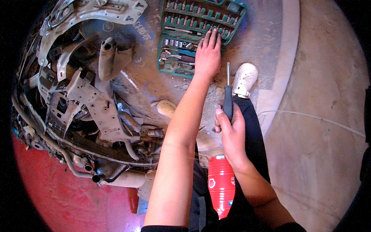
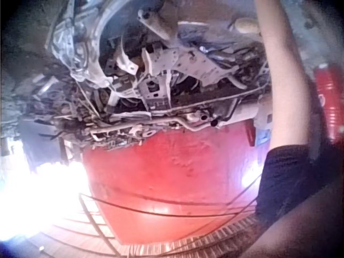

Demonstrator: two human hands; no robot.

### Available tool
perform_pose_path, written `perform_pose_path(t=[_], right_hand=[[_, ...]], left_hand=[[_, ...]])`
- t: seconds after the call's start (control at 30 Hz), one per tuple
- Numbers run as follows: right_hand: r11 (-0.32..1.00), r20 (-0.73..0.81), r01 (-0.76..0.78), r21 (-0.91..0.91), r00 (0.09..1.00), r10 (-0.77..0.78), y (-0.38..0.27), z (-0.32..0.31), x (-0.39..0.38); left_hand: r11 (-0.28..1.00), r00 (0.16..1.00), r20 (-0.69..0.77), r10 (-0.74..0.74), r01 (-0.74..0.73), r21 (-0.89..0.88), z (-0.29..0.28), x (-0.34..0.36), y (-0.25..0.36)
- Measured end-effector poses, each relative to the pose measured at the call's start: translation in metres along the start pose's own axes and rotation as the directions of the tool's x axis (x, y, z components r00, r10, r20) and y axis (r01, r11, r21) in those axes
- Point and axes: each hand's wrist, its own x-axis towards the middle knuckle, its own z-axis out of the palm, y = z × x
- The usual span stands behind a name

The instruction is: The person uses a screwdriver to loosen and remove bolts from a car engine component. They then detach the component, which appears to be a starter motor, and place it aside. The person continues to work on the engine, using the screwdriver to manipulate other parts.

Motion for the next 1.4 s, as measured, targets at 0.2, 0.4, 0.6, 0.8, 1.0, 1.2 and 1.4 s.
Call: perform_pose_path(t=[0.2, 0.4, 0.6, 0.8, 1.0, 1.2, 1.4], right_hand=[[0.999, -0.060, 0.031, -0.027, 0.998, -0.033, 0.002, -0.001, 0.000], [0.970, -0.178, 0.239, -0.041, 0.954, -0.243, -0.007, -0.003, 0.005], [0.975, -0.210, 0.221, 0.015, 0.954, -0.213, -0.012, -0.001, 0.005], [0.970, -0.202, 0.241, -0.025, 0.949, -0.241, -0.014, 0.001, 0.004], [0.964, -0.212, 0.258, -0.070, 0.940, -0.267, -0.015, -0.001, 0.006], [0.968, -0.180, 0.240, -0.078, 0.951, -0.250, -0.017, -0.003, 0.005], [0.972, -0.182, 0.229, -0.061, 0.954, -0.236, -0.019, 0.001, 0.004]], left_hand=[[0.992, 0.993, 0.037, -0.113, 0.111, 0.054, 0.009, 0.001, 0.018], [0.955, 0.954, -0.055, -0.294, 0.290, -0.066, 0.012, 0.009, 0.043], [0.924, 0.926, -0.126, -0.356, 0.329, -0.195, 0.014, 0.025, 0.046], [0.845, 0.878, -0.119, -0.464, 0.399, -0.355, 0.011, 0.037, 0.050], [0.683, 0.803, -0.063, -0.593, 0.460, -0.568, 0.004, 0.048, 0.054], [0.640, 0.731, -0.125, -0.671, 0.486, -0.596, 0.011, 0.057, 0.034], [0.609, 0.704, -0.110, -0.701, 0.511, -0.606, 0.016, 0.045, 0.024]])
